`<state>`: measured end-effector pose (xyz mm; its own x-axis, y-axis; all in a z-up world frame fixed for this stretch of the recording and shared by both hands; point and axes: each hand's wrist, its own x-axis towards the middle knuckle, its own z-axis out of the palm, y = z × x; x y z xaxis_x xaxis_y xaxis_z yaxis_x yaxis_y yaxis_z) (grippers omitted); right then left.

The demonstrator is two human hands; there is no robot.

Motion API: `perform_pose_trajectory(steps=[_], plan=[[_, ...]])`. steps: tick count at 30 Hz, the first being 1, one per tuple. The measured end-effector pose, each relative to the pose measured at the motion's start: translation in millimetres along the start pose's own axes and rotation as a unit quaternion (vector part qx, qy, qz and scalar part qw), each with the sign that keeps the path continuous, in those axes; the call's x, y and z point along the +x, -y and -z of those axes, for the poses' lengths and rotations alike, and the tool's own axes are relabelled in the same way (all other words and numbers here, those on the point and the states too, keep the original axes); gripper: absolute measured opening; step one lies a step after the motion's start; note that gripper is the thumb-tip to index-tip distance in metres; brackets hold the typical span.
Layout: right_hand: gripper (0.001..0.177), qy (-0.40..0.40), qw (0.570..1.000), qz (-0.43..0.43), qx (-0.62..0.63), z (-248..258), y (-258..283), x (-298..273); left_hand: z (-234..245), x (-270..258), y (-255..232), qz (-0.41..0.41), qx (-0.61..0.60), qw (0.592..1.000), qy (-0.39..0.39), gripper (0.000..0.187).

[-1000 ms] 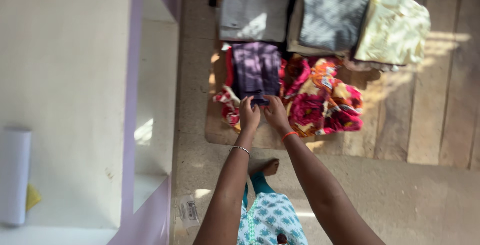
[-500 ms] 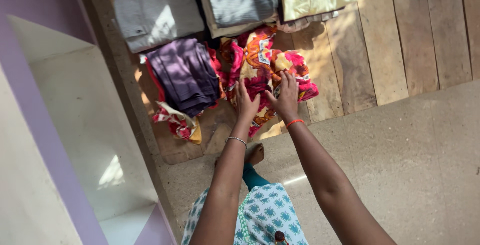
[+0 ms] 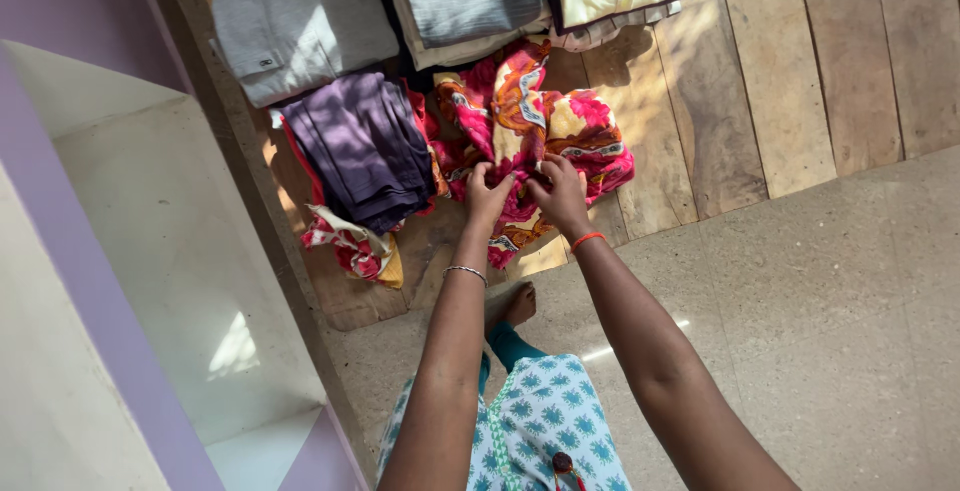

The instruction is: The person wipes a white shelf with a red cloth, then places a floral fabric on the shelf and smooths it out. They fold several garments and place them on the shelf one by one.

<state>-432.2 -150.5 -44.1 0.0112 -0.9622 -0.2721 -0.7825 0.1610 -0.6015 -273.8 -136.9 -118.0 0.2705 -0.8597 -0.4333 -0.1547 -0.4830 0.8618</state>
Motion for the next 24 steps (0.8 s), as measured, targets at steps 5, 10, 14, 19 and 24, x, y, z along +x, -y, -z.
perform_pose_trajectory(steps=[5, 10, 14, 19, 24], plan=[[0.015, 0.016, 0.965, -0.036, 0.26, 6, 8, 5, 27, -17, -40, 0.027, -0.167, 0.984, 0.064, 0.036], [0.037, 0.038, 0.937, -0.097, 0.334, 28, 44, -6, 42, -26, -73, 0.042, -0.34, 0.934, 0.1, 0.033], [0.081, 0.092, 0.917, 0.003, 0.389, 44, 68, -14, 59, -27, -105, 0.042, -0.393, 0.917, 0.057, 0.039], [0.118, 0.02, 0.99, 0.093, 0.101, 70, 92, -33, 83, -44, -164, 0.022, -0.436, 0.899, 0.025, 0.047], [0.143, -0.061, 0.995, 0.074, -0.038, 91, 119, -48, 116, -68, -239, -0.007, -0.491, 0.869, 0.063, 0.046]])
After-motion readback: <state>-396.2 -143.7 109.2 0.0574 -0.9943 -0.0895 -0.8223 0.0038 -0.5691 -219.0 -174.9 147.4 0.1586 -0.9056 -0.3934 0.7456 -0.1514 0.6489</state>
